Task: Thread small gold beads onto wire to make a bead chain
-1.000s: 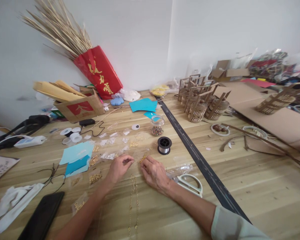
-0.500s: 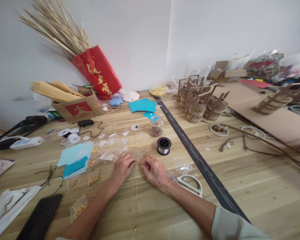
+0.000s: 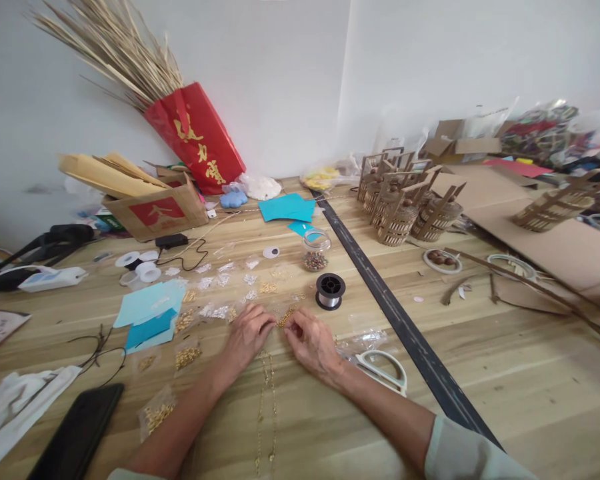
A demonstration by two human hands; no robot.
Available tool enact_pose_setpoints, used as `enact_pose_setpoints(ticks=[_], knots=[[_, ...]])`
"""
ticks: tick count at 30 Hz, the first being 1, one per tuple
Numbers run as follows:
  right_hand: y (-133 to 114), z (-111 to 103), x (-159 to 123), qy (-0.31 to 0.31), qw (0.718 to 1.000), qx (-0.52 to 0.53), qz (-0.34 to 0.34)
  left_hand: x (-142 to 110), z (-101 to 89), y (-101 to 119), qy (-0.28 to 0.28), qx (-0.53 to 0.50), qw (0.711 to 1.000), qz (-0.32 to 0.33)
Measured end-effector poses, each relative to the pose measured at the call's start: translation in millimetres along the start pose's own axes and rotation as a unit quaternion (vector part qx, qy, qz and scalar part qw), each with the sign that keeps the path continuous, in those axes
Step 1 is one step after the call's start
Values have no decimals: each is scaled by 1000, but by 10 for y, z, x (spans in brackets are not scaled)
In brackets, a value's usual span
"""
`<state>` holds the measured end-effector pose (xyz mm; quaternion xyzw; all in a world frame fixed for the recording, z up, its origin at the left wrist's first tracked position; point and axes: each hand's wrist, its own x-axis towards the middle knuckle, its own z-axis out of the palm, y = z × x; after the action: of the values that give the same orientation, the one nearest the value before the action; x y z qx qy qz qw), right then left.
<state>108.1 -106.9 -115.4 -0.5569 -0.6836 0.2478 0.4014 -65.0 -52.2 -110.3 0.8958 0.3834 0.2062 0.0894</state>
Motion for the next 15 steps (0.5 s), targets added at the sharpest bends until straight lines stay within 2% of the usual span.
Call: enact_pose_setpoints(ticks=[11,15], knots=[[46,16,17,23,999,23,11,-12,36,-22,19,-45,999,-5],[46,13,27,38,998,52,17,-11,31,15,23,-70,997,15]])
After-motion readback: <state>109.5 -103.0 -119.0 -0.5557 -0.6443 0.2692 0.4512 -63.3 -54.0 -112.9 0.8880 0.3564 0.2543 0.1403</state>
